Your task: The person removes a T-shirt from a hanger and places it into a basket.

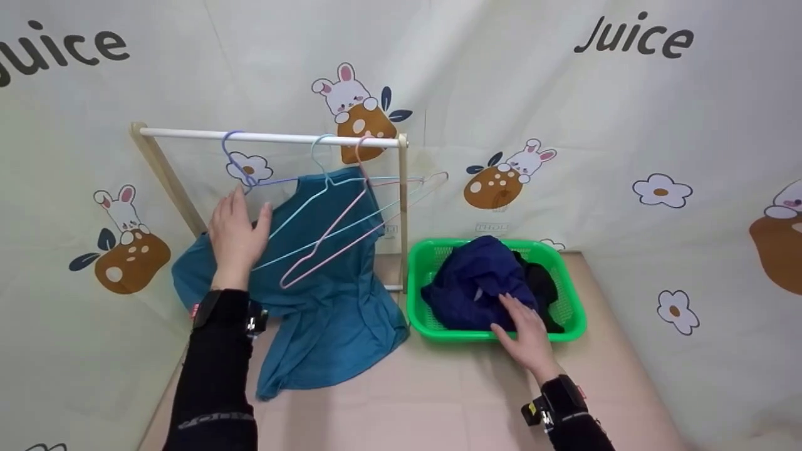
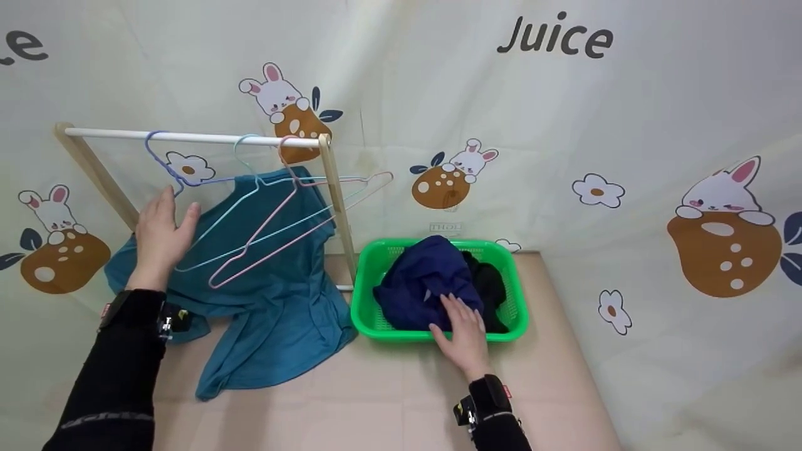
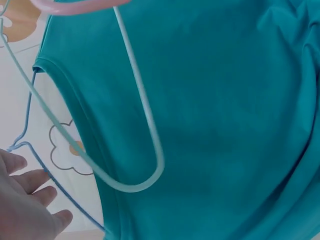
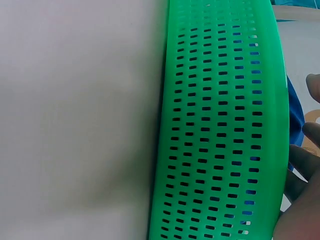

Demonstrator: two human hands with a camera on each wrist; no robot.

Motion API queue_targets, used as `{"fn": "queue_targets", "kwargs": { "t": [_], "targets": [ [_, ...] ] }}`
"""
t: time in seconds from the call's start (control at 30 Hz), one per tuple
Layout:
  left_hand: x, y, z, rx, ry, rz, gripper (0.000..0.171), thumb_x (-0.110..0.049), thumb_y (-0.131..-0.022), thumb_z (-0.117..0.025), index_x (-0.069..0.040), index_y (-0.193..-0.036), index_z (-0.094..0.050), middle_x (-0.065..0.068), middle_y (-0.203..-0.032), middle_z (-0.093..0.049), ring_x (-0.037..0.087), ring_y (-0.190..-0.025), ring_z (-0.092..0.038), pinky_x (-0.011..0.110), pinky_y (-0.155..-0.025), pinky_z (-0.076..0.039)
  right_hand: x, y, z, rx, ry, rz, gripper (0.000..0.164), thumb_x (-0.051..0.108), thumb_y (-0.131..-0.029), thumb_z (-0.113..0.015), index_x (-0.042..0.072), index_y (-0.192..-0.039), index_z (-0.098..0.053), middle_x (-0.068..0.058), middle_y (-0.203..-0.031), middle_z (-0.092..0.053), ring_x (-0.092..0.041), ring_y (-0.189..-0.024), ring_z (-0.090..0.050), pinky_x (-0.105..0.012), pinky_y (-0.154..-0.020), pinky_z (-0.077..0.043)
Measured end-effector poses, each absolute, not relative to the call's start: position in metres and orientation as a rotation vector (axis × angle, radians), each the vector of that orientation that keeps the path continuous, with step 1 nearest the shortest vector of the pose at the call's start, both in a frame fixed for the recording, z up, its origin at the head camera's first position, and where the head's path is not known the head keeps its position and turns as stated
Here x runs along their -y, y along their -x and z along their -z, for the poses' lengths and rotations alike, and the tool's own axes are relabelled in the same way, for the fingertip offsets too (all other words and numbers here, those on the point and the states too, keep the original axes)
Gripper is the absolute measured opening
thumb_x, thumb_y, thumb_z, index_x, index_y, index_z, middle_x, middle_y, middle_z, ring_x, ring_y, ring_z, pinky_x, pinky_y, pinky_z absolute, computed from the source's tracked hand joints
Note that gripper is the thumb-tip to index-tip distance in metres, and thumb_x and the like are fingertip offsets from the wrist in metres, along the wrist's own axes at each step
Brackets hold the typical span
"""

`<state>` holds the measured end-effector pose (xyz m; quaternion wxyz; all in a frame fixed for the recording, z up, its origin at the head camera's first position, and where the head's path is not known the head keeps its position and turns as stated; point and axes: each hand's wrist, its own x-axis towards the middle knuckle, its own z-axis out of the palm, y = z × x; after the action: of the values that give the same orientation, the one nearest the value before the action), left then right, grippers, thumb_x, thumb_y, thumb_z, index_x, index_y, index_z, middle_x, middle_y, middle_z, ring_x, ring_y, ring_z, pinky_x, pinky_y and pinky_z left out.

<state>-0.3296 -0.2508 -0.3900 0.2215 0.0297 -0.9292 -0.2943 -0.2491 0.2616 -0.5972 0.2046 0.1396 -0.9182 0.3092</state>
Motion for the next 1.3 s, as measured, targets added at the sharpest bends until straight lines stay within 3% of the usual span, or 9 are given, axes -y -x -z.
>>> {"fn": "queue_targets", "kwargs": {
  "t": [0.2,0.37,0.47,0.7,0.9,1.13,1.3],
  "targets": [
    [0.248,0.329,0.391,2.534,-0.135,0.857,0.072,-0.05,-0.102,-0.041,-0.004,-0.155,-0.025,0.026,-0.151,-0.033,0.042,-0.138,-0.029,0.058,-0.113,-0.018,-0.262,0.248,0.598,2.525,-0.423,-0.858,0.061,0.025,-0.087,-0.075,0.002,-0.14,-0.054,-0.022,-0.14,-0.053,-0.042,-0.129,-0.048,-0.062,-0.104,-0.031],
    [0.24,0.331,0.384,2.425,-0.19,0.996,0.063,-0.047,-0.102,-0.044,-0.004,-0.149,-0.041,0.024,-0.133,-0.046,0.037,-0.124,-0.039,0.054,-0.103,-0.03,-0.264,0.247,0.596,2.53,-0.418,-0.869,0.06,0.024,-0.087,-0.074,0.002,-0.14,-0.054,-0.023,-0.14,-0.053,-0.043,-0.128,-0.048,-0.064,-0.104,-0.03],
    [0.235,0.331,0.379,2.374,-0.228,1.056,0.059,-0.047,-0.102,-0.044,-0.004,-0.143,-0.05,0.022,-0.123,-0.049,0.035,-0.118,-0.04,0.052,-0.099,-0.028,-0.265,0.247,0.596,2.541,-0.412,-0.882,0.06,0.024,-0.088,-0.074,0.001,-0.14,-0.053,-0.022,-0.141,-0.052,-0.043,-0.128,-0.048,-0.065,-0.105,-0.028],
    [0.224,0.325,0.365,2.266,-0.274,1.023,0.058,-0.049,-0.101,-0.048,-0.007,-0.141,-0.053,0.018,-0.123,-0.047,0.032,-0.117,-0.036,0.047,-0.099,-0.024,-0.265,0.247,0.597,2.558,-0.409,-0.909,0.061,0.024,-0.089,-0.073,0.002,-0.142,-0.052,-0.022,-0.142,-0.051,-0.043,-0.129,-0.047,-0.063,-0.106,-0.028],
    [0.223,0.321,0.36,2.105,-0.27,0.959,0.049,-0.045,-0.102,-0.05,-0.007,-0.129,-0.063,0.017,-0.115,-0.05,0.03,-0.112,-0.039,0.045,-0.097,-0.024,-0.264,0.246,0.597,2.553,-0.401,-0.897,0.061,0.025,-0.089,-0.073,0.003,-0.142,-0.052,-0.021,-0.142,-0.051,-0.042,-0.128,-0.048,-0.063,-0.106,-0.027],
    [0.231,0.311,0.375,2.029,-0.433,0.988,0.044,-0.042,-0.103,-0.049,-0.004,-0.107,-0.071,0.015,-0.105,-0.055,0.031,-0.106,-0.044,0.045,-0.097,-0.024,-0.263,0.245,0.598,2.562,-0.393,-0.914,0.061,0.026,-0.089,-0.073,0.003,-0.142,-0.052,-0.021,-0.143,-0.051,-0.042,-0.129,-0.047,-0.064,-0.107,-0.026],
    [0.239,0.299,0.394,1.995,-0.496,1.064,0.043,-0.042,-0.101,-0.053,-0.003,-0.104,-0.073,0.014,-0.102,-0.054,0.028,-0.106,-0.044,0.044,-0.098,-0.023,-0.262,0.244,0.597,2.551,-0.393,-0.935,0.061,0.024,-0.089,-0.073,0.003,-0.142,-0.051,-0.021,-0.143,-0.05,-0.042,-0.13,-0.046,-0.063,-0.107,-0.026]
  ]
}}
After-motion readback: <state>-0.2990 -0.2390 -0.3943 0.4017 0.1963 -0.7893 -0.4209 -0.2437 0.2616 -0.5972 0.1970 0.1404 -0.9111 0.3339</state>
